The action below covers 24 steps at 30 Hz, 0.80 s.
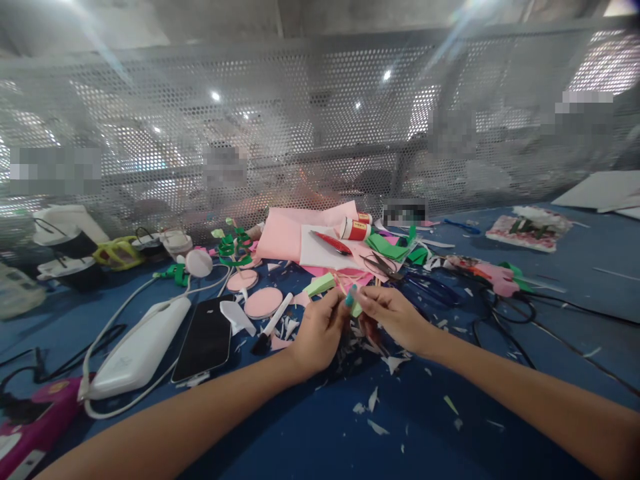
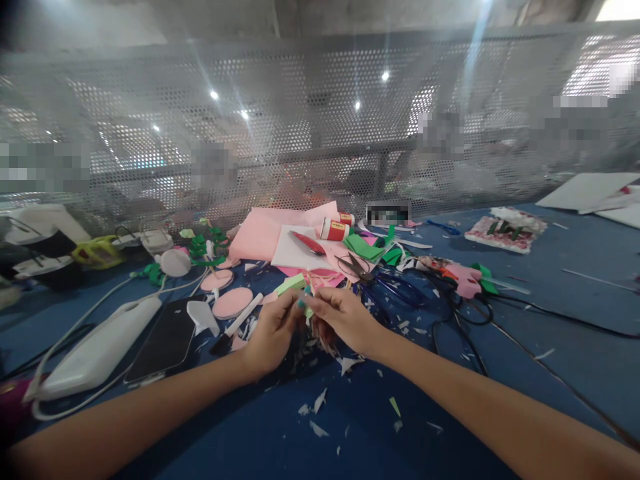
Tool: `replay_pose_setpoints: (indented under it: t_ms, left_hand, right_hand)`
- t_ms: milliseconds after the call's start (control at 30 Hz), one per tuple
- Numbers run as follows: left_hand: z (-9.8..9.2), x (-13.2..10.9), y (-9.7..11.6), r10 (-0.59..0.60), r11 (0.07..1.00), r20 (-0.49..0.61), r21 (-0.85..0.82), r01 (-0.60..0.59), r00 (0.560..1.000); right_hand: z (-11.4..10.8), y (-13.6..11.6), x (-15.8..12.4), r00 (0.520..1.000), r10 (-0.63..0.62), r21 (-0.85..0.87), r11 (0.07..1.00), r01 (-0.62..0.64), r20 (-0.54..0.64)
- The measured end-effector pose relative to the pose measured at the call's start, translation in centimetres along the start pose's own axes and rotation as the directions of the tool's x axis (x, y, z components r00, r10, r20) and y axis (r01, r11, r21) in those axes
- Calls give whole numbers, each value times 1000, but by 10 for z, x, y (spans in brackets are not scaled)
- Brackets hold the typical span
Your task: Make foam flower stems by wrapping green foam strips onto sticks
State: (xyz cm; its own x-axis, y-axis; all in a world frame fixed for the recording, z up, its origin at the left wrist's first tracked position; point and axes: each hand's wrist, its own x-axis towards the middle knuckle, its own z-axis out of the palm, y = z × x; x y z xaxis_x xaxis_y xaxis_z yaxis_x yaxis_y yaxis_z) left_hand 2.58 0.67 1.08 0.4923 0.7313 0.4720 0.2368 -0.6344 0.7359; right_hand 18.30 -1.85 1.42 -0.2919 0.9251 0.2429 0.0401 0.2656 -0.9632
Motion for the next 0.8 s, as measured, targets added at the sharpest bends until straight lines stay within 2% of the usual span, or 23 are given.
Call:
replay_pose_setpoints:
  t_ms: [133,300,633,800]
  left_hand:
    - [1,1,3,-21,997,-47,76,25,999]
    - [2,2,3,-19,991,-40,135,25,999]
    - [2,2,3,16,985,-21,174,-12,1000]
    - [1,2,4,6,979,-31,202,0,1000]
  right_hand:
    - [3,-1,-2,997,-37,-99,995,30,-69]
    - [2,-1,-1,992,-87,-208,976,66,-96]
    - [2,-1,0,994,-59,-200,979,41,-87]
    - [2,0,-1,987,-120,-305,949,83,-103]
